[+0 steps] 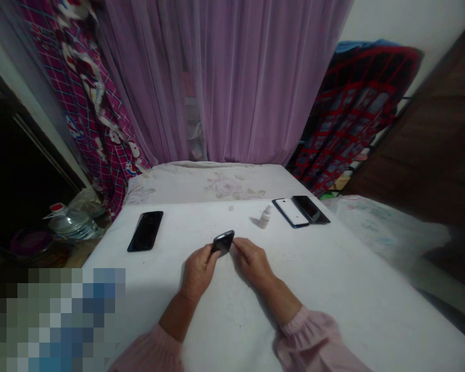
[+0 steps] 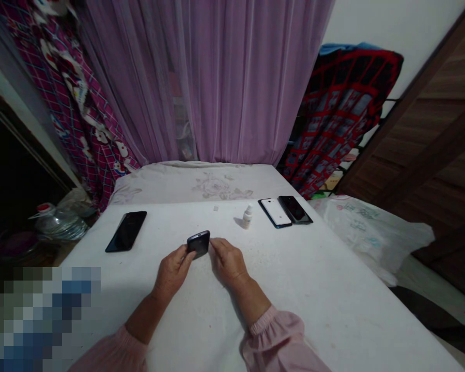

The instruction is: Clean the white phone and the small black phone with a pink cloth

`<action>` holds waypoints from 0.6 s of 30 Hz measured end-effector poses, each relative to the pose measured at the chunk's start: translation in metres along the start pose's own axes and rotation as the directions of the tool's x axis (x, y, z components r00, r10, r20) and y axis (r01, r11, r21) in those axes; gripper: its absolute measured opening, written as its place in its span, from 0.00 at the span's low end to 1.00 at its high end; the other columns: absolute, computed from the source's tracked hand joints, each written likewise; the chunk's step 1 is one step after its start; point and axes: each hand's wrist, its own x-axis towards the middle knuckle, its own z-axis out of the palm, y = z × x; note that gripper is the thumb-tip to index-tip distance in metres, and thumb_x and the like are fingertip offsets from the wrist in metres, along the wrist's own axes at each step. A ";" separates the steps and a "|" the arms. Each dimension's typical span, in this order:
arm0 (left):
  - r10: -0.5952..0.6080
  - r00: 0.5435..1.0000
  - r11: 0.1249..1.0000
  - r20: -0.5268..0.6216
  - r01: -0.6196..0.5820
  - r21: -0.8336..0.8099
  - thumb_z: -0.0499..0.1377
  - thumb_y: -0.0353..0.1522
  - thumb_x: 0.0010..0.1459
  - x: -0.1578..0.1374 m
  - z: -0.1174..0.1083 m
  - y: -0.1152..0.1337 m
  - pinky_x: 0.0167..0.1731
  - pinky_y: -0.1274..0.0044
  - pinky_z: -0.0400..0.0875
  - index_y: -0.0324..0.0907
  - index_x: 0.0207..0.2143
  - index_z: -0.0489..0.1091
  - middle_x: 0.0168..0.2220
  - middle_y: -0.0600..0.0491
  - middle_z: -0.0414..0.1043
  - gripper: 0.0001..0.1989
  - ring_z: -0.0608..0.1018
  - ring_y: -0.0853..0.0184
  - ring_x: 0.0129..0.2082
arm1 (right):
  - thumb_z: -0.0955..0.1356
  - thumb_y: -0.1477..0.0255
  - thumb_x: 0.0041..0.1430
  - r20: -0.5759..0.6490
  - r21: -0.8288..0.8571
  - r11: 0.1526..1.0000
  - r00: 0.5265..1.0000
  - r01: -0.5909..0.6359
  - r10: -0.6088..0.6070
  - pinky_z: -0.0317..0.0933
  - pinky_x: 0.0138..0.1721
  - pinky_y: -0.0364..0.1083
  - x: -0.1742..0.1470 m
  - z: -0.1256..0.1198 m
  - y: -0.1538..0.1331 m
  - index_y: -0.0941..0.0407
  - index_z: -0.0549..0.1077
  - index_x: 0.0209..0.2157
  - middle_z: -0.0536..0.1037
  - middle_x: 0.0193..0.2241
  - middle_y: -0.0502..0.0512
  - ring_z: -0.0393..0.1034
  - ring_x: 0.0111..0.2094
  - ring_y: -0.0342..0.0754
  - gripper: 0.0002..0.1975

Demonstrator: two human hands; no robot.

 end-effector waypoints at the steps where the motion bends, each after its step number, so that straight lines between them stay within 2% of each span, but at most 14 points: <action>1: -0.047 0.999 0.998 0.017 0.047 -0.030 0.52 0.35 0.64 0.000 0.000 -0.001 0.28 0.80 0.70 0.44 0.37 0.73 0.29 0.55 0.77 0.10 0.79 0.67 0.28 | 0.60 0.75 0.65 -0.035 0.023 0.998 0.998 -0.057 0.057 0.73 0.45 0.47 -0.001 0.001 0.003 0.55 0.75 0.48 0.81 0.42 0.59 0.77 0.43 0.48 0.15; 4: -0.170 0.983 0.977 0.063 0.176 -0.122 0.52 0.37 0.64 0.002 0.001 -0.004 0.27 0.82 0.68 0.44 0.37 0.73 0.26 0.57 0.76 0.11 0.78 0.68 0.27 | 0.62 0.69 0.66 -0.137 0.093 0.966 0.958 -0.240 0.251 0.73 0.40 0.47 -0.002 0.002 0.005 0.55 0.74 0.48 0.82 0.38 0.58 0.79 0.37 0.49 0.14; 6: -0.215 0.973 0.959 0.087 0.227 -0.170 0.52 0.38 0.64 0.003 0.002 -0.006 0.28 0.82 0.69 0.43 0.37 0.73 0.26 0.57 0.76 0.12 0.78 0.68 0.28 | 0.63 0.68 0.66 -0.157 0.113 0.957 0.946 -0.268 0.284 0.73 0.38 0.47 0.000 0.000 0.002 0.55 0.73 0.47 0.82 0.37 0.57 0.78 0.36 0.49 0.13; 10: -0.220 0.966 0.937 0.136 0.248 -0.246 0.52 0.39 0.64 0.004 0.004 -0.009 0.31 0.80 0.71 0.43 0.39 0.74 0.28 0.57 0.77 0.13 0.79 0.66 0.31 | 0.64 0.70 0.64 -0.206 0.062 0.991 0.970 -0.119 0.130 0.69 0.43 0.48 0.013 -0.002 -0.013 0.54 0.76 0.39 0.77 0.40 0.59 0.74 0.42 0.49 0.09; 13: -0.163 0.969 0.932 0.185 0.213 -0.292 0.51 0.38 0.64 0.005 0.004 -0.009 0.34 0.79 0.72 0.44 0.44 0.74 0.30 0.55 0.78 0.15 0.80 0.65 0.34 | 0.65 0.71 0.64 -0.200 0.005 0.999 0.979 -0.032 0.033 0.67 0.42 0.49 0.024 0.001 -0.023 0.52 0.78 0.39 0.76 0.37 0.56 0.71 0.39 0.49 0.09; 15: -0.116 0.968 0.935 0.222 0.182 -0.304 0.51 0.38 0.64 0.006 0.003 -0.007 0.35 0.78 0.72 0.44 0.49 0.73 0.34 0.55 0.79 0.16 0.80 0.65 0.35 | 0.66 0.70 0.64 -0.179 -0.057 0.998 0.984 -0.018 0.008 0.64 0.44 0.51 0.027 0.004 -0.025 0.51 0.78 0.39 0.78 0.35 0.54 0.70 0.39 0.49 0.08; 18: -0.092 0.951 0.954 0.296 0.170 -0.248 0.51 0.37 0.64 0.008 -0.002 0.000 0.36 0.78 0.72 0.45 0.54 0.70 0.37 0.55 0.80 0.19 0.80 0.65 0.36 | 0.67 0.69 0.64 -0.111 -0.100 0.994 0.993 -0.046 0.035 0.63 0.44 0.51 0.023 0.007 -0.018 0.52 0.78 0.39 0.79 0.35 0.54 0.70 0.39 0.50 0.08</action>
